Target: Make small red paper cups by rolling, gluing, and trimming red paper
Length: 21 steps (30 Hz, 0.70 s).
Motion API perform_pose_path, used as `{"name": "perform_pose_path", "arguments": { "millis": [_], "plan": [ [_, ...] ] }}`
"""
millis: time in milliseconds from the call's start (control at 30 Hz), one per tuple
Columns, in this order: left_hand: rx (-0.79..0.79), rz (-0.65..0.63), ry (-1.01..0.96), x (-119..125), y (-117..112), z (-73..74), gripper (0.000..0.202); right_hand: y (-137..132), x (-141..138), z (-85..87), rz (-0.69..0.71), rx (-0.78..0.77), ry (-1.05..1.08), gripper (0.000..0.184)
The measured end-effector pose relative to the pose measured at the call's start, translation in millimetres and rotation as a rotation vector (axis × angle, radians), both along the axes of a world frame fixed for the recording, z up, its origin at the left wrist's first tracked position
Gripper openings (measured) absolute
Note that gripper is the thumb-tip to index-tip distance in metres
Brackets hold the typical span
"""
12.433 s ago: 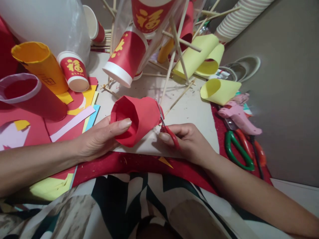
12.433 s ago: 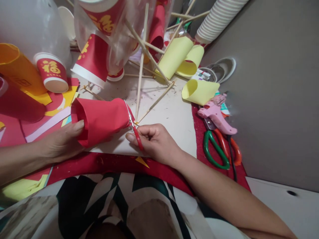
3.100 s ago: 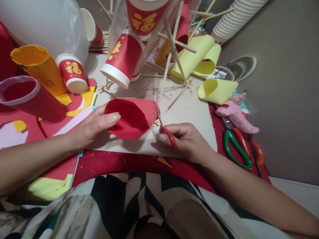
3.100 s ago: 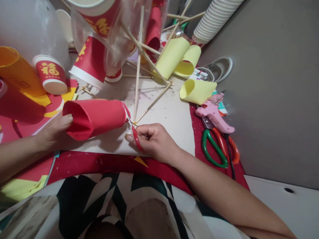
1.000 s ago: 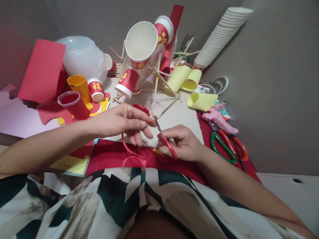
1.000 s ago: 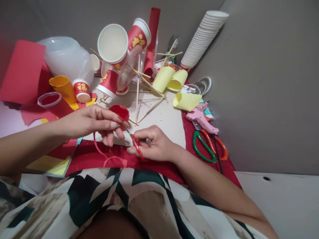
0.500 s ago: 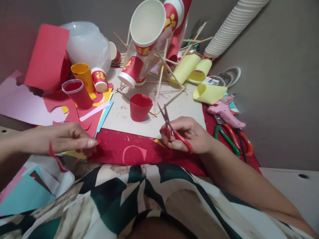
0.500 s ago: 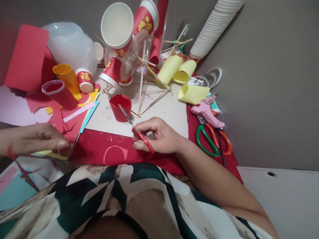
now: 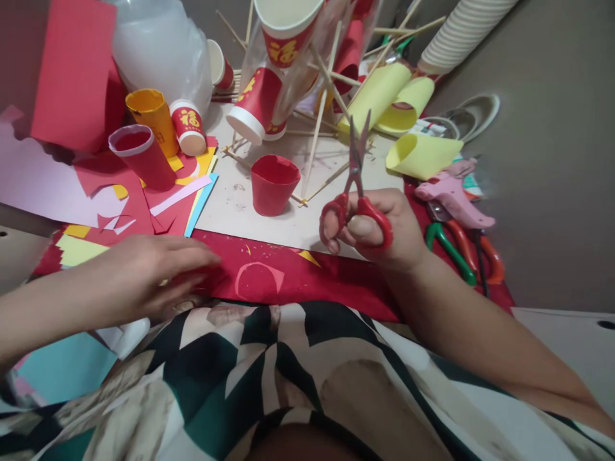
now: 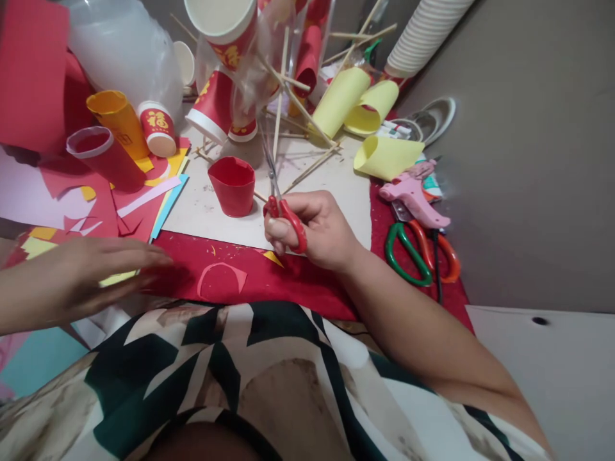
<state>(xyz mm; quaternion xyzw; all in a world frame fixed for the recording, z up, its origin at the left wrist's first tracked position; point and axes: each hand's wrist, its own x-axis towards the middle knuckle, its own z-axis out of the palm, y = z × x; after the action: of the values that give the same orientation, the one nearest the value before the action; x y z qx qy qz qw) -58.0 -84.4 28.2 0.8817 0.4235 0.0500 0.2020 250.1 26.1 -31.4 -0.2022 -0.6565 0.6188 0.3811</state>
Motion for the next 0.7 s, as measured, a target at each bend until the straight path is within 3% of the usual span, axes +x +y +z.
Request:
{"name": "perform_pose_path", "arguments": {
  "millis": [200, 300, 367, 500, 600, 633, 700],
  "plan": [
    [0.238, -0.418, -0.107, 89, 39, -60.8, 0.037, -1, 1, -3.8, -0.060, 0.015, -0.089, 0.048],
    [0.360, -0.479, -0.062, 115, 58, -80.9, 0.040, 1, 2, -4.6, -0.096, 0.054, -0.097, 0.052],
    [0.373, -0.502, -0.027, 120, 64, -86.3, 0.035, 2, 2, -3.2, -0.107, 0.072, -0.108, 0.053],
    [0.291, -0.476, 0.034, 105, 55, -78.4, 0.026, 2, 2, 0.8, -0.096, 0.053, -0.148, 0.052],
    [0.063, -0.435, 0.044, 68, 36, -59.6, 0.025, 2, 3, -1.3, -0.094, 0.018, -0.126, 0.049],
    [0.003, -0.399, 0.026, 52, 30, -52.0, 0.022, 2, 4, -3.3, -0.094, 0.005, -0.106, 0.048],
    [0.046, -0.225, -0.040, 21, 22, -36.6, 0.019, 5, 4, -8.1, -0.088, -0.018, -0.070, 0.046]
  ]
}}
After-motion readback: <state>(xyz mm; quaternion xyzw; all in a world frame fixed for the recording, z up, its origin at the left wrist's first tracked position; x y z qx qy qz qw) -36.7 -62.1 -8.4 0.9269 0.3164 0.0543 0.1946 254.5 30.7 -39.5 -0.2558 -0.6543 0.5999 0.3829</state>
